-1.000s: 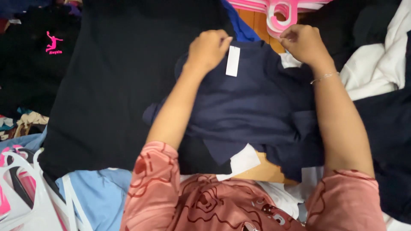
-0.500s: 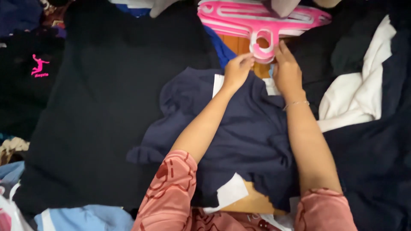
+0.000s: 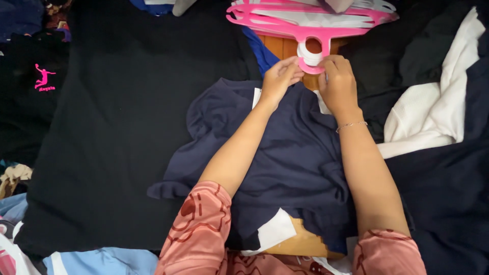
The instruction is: Hanging t-shirts onto plastic hangers from a pile of clothes
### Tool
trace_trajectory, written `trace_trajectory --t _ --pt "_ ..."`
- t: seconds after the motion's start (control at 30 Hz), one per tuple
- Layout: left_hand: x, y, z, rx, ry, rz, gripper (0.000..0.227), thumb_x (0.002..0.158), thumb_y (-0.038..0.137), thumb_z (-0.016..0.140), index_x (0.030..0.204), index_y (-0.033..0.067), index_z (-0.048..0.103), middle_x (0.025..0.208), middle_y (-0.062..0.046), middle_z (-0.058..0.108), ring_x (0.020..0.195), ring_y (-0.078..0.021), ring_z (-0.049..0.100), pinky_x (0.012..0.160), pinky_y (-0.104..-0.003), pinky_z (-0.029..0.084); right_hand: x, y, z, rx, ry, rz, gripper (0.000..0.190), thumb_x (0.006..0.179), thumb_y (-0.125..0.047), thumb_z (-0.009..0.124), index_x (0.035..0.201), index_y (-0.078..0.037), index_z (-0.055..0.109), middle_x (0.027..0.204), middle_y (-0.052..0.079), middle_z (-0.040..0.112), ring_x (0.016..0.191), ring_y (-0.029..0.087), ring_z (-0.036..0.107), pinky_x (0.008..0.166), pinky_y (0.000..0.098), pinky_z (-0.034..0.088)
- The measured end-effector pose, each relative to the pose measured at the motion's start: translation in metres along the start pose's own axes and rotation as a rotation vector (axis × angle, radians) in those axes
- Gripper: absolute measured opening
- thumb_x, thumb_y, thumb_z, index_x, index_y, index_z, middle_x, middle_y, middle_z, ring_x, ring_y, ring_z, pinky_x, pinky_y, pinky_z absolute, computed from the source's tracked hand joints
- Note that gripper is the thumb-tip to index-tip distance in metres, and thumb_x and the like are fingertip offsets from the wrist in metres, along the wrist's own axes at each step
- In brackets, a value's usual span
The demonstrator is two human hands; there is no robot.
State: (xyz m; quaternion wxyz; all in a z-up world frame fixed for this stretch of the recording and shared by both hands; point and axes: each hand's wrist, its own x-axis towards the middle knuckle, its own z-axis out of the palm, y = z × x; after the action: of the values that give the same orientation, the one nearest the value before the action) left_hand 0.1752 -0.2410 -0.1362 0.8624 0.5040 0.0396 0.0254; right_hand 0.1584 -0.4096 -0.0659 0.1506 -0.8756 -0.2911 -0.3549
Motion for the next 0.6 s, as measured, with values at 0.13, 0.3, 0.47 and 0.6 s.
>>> trace_trajectory --t 0.13,0.3,0.47,0.6 --pt "-0.006 0.006 0.001 -0.028 0.030 0.029 0.051 0.095 0.012 0.075 0.141 -0.0022 0.057 0.118 -0.034 0.068 0.101 -0.0361 0.074 0.088 -0.041 0.064 0.005 -0.011 -0.002 0.077 0.030 -0.038 0.023 0.084 0.009 0.070 0.098 -0.009 0.071 0.105 0.005 0.064 0.096 0.025 0.066 0.087 0.0356 0.056" --pt "-0.011 0.027 -0.008 -0.081 0.042 0.086 0.050 0.094 0.003 0.066 0.141 -0.0057 0.055 0.130 -0.024 0.065 0.104 -0.0292 0.074 0.088 -0.030 0.060 0.026 -0.056 -0.028 0.379 0.022 -0.008 0.026 0.086 0.017 0.070 0.110 0.007 0.068 0.115 0.018 0.063 0.094 0.034 0.066 0.080 0.0393 0.054" --pt "-0.013 0.055 -0.027 -0.079 0.085 0.164 0.049 0.096 0.002 0.062 0.143 -0.0070 0.053 0.128 -0.023 0.068 0.099 -0.0258 0.075 0.084 -0.028 0.060 0.027 -0.059 -0.034 0.359 0.025 0.014 0.039 0.085 0.017 0.068 0.122 0.007 0.063 0.126 0.022 0.061 0.109 0.041 0.063 0.094 0.0438 0.053" --pt "-0.017 0.091 -0.041 -0.285 0.133 0.254 0.048 0.096 0.007 0.067 0.139 -0.0114 0.055 0.118 -0.026 0.071 0.097 -0.0298 0.076 0.087 -0.034 0.063 0.027 -0.056 -0.031 0.261 0.100 0.043 0.041 0.085 0.017 0.066 0.124 0.007 0.064 0.131 0.022 0.059 0.115 0.040 0.061 0.100 0.0439 0.052"
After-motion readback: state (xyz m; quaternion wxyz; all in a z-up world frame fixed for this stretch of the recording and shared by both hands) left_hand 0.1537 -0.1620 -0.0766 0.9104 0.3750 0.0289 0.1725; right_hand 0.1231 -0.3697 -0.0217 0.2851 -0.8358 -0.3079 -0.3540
